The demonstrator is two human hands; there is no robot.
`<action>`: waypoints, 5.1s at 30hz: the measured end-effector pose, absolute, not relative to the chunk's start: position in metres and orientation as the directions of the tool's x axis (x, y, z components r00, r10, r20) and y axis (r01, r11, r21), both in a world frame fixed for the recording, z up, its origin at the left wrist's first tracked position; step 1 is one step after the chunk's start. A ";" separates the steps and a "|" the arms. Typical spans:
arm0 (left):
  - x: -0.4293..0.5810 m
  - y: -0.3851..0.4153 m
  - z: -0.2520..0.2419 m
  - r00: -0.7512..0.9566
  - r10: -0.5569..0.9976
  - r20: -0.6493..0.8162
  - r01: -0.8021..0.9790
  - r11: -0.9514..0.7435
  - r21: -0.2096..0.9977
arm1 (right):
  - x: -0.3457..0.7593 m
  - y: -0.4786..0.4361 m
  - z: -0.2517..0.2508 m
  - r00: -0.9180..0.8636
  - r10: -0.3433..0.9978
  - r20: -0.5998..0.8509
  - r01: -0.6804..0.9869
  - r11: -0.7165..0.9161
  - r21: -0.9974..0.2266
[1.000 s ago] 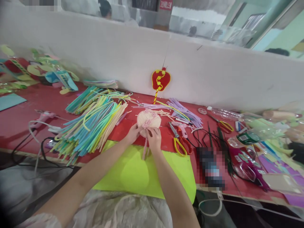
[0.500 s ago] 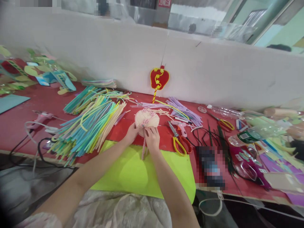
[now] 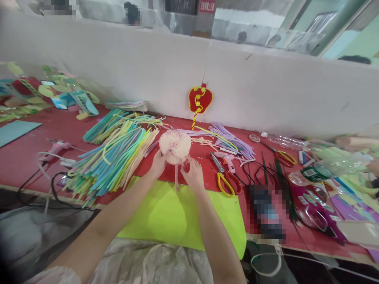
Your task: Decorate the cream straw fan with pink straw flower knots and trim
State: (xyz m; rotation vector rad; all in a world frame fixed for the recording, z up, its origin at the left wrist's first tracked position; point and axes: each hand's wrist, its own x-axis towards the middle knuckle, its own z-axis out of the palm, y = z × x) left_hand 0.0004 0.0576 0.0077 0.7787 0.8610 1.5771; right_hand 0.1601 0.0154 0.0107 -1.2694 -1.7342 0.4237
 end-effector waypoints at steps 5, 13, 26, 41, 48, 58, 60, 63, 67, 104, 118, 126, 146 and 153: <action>-0.007 0.064 0.006 -0.204 0.979 0.026 -0.531 -0.133 0.837 | 0.170 0.019 0.012 -0.117 0.946 0.301 0.349 0.323 -0.880; -0.009 0.065 0.008 -0.167 0.986 0.019 -0.540 -0.107 0.835 | 0.195 0.025 0.023 -0.064 0.986 0.153 -0.019 0.152 -0.988; 0.001 0.054 0.009 0.095 0.995 0.043 -0.419 0.001 0.908 | 0.208 0.034 0.019 0.223 0.972 0.069 -0.298 0.136 -0.945; 0.001 0.050 0.007 0.179 0.983 0.029 -0.221 0.012 0.975 | 0.213 0.036 0.021 0.407 0.870 0.279 0.127 0.248 -0.960; 0.006 0.044 0.014 0.158 0.987 0.021 -0.201 0.011 0.980 | 0.205 0.028 0.031 0.374 0.820 0.433 0.330 0.319 -0.889; 0.000 0.053 0.012 -0.129 0.989 0.074 -0.423 -0.123 0.898 | 0.203 0.033 0.021 0.338 0.879 0.335 0.236 0.266 -0.935; -0.003 0.057 0.013 -0.217 0.973 0.081 -0.448 -0.173 0.877 | 0.196 0.030 0.021 0.278 0.902 0.330 0.261 0.260 -0.930; -0.010 0.061 0.016 -0.319 0.943 0.093 -0.462 -0.240 0.854 | 0.185 0.022 0.021 0.155 0.932 0.329 0.329 0.265 -0.906; -0.015 0.063 0.017 -0.398 0.912 0.100 -0.462 -0.294 0.837 | 0.170 0.012 0.020 -0.044 0.951 0.306 0.377 0.300 -0.876; 0.009 0.048 0.019 -0.172 0.985 -0.026 -0.530 -0.070 0.845 | 0.155 0.014 0.010 -0.077 0.825 0.560 0.447 0.531 -0.720; 0.005 0.048 0.021 -0.169 0.985 -0.020 -0.549 -0.077 0.832 | 0.150 0.020 -0.001 -0.013 0.861 0.508 0.360 0.478 -0.801; 0.006 0.046 0.024 -0.130 0.991 -0.028 -0.567 -0.052 0.822 | 0.148 0.024 0.000 -0.082 0.991 0.107 0.015 0.109 -0.994; 0.003 0.048 0.032 0.006 0.999 -0.054 -0.614 0.046 0.788 | 0.150 0.023 0.003 -0.088 0.995 0.044 -0.019 0.043 -0.999; -0.001 0.054 0.024 -0.076 0.997 0.032 -0.484 -0.065 0.873 | 0.151 0.023 0.004 -0.068 0.997 0.036 -0.045 0.033 -0.998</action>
